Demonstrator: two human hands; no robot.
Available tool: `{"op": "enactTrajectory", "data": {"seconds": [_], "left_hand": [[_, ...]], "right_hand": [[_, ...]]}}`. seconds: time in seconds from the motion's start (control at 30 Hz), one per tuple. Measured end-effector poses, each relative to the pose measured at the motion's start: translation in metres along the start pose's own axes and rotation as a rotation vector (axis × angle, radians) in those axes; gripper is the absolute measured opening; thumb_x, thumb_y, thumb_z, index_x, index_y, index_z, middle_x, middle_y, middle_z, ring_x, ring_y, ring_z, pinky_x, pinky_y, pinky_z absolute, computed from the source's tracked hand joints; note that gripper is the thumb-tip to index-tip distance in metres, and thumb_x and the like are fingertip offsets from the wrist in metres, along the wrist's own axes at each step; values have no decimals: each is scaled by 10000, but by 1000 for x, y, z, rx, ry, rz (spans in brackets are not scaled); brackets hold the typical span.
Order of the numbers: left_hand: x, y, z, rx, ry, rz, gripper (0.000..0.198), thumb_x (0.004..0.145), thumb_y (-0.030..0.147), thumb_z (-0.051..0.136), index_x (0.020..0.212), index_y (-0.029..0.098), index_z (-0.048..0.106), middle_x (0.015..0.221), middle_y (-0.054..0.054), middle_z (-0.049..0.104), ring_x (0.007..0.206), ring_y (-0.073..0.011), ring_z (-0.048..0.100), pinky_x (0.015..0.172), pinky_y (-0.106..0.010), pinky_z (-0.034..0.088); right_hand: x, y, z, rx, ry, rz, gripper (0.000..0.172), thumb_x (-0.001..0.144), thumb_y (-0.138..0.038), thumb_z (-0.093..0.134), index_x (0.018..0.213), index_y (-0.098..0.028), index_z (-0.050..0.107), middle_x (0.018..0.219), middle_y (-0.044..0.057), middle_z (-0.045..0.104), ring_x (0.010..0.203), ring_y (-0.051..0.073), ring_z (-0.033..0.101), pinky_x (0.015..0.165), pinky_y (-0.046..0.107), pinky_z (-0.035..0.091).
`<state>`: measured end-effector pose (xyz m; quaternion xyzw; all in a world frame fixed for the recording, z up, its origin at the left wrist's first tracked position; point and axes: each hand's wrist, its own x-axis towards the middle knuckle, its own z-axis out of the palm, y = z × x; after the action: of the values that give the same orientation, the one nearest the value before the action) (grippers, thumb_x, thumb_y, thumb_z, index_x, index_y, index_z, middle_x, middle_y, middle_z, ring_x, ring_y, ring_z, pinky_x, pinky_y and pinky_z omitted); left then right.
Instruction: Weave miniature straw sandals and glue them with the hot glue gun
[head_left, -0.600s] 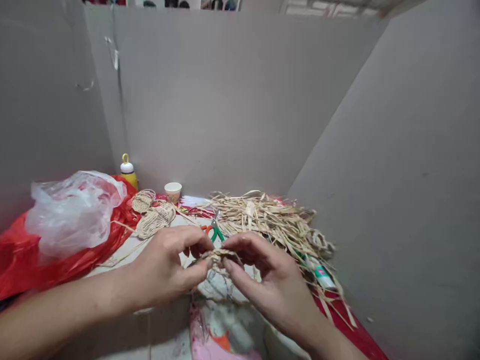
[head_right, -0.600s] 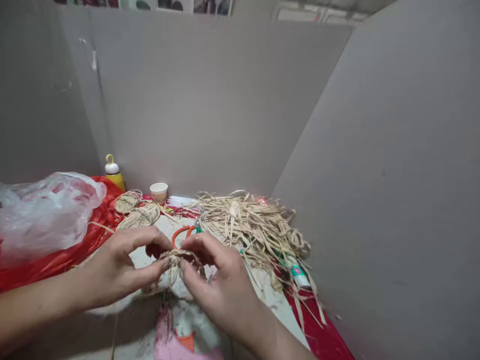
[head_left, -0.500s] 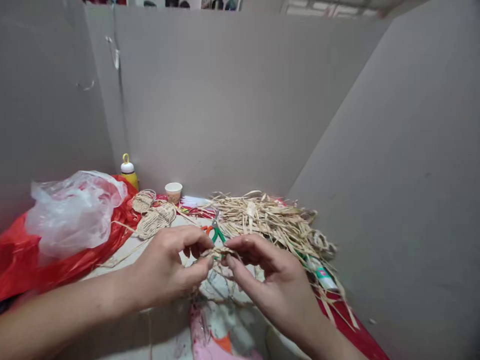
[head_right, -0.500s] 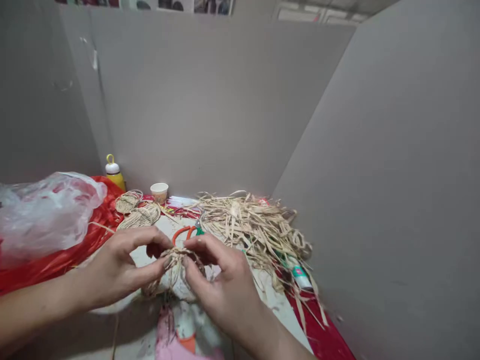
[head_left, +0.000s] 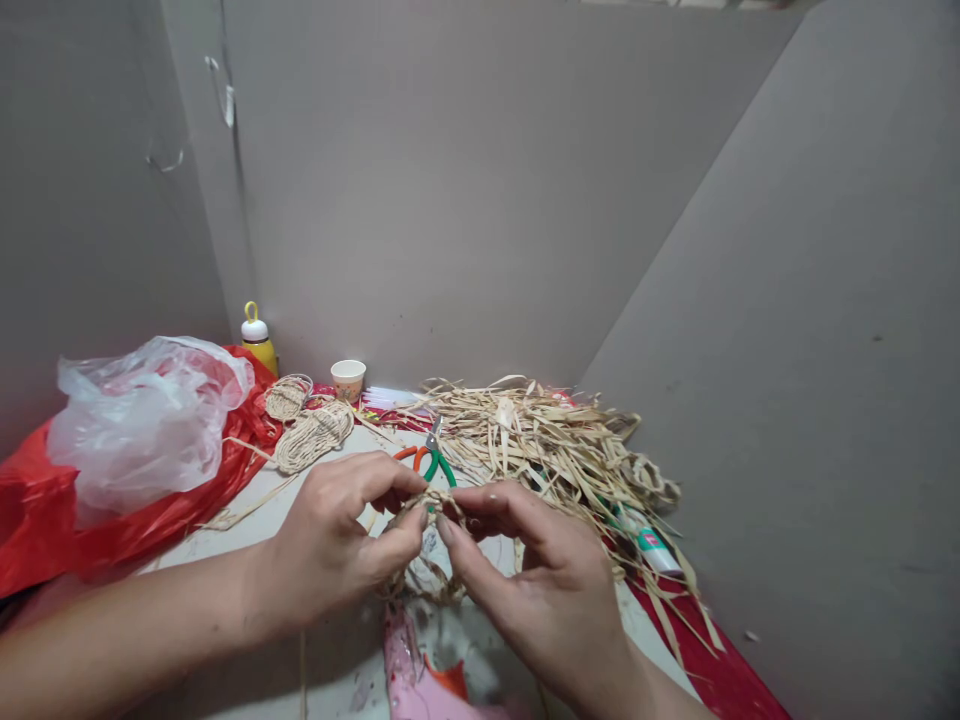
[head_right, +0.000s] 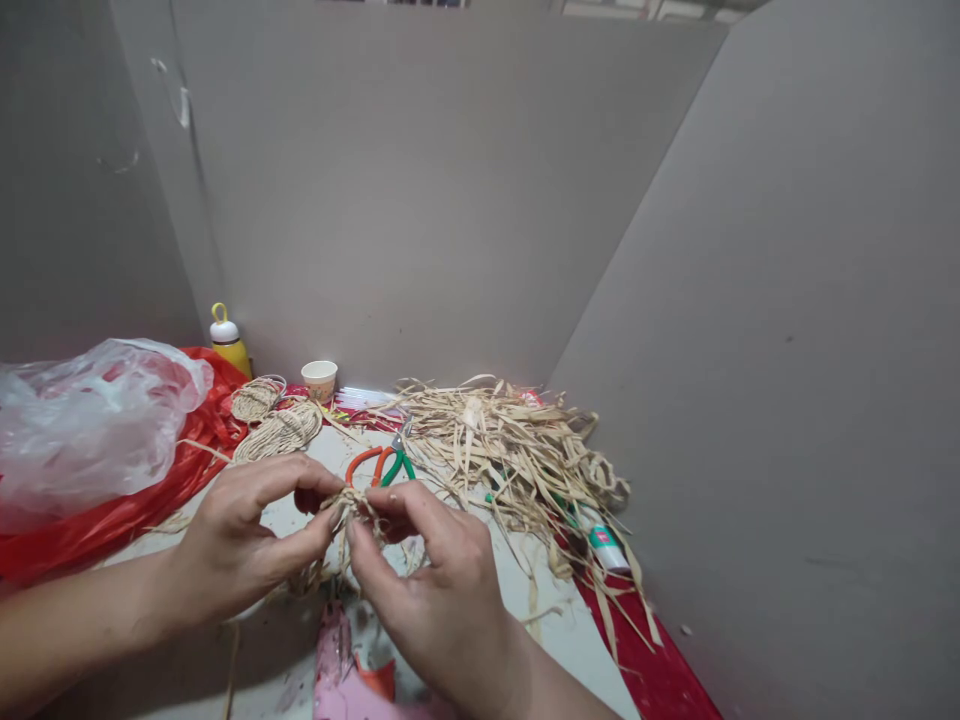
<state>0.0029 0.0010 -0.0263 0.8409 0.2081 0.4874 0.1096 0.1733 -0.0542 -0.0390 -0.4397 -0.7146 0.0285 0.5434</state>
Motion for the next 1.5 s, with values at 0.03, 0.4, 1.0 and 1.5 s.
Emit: {"op": "enactTrajectory", "data": {"seconds": [0.03,0.4,1.0,1.5], "left_hand": [[0,0,0,1,10,-1,66,755,41,626,779,92,662,638,-34,662,571,-108,578,556,-211,466],[-5,1,7,-56,34,-68,72,750,54,619,776,95,673,616,-20,662,536,-97,572,531,-201,474],[-13,3,19,-168,48,-116,105,762,57,631,816,145,646,716,-28,715,633,-120,648,616,-228,531],[11,1,-5,-492,-225,-627,59,709,142,633,752,145,674,641,12,627,599,-108,552,570,-219,470]], "right_hand": [[-2,0,1,-31,9,-23,105,789,-112,663,874,-172,648,703,-11,698,583,111,664,570,212,540],[-5,2,9,-80,-18,-6,94,807,-101,634,859,-179,640,706,-13,705,599,112,674,603,212,535],[-10,3,11,-253,94,-65,165,756,-88,613,722,-223,525,557,-54,578,454,101,544,500,228,463],[3,4,-2,-236,-114,-53,116,806,-83,577,754,-186,561,622,-21,575,526,110,551,535,233,442]]}}
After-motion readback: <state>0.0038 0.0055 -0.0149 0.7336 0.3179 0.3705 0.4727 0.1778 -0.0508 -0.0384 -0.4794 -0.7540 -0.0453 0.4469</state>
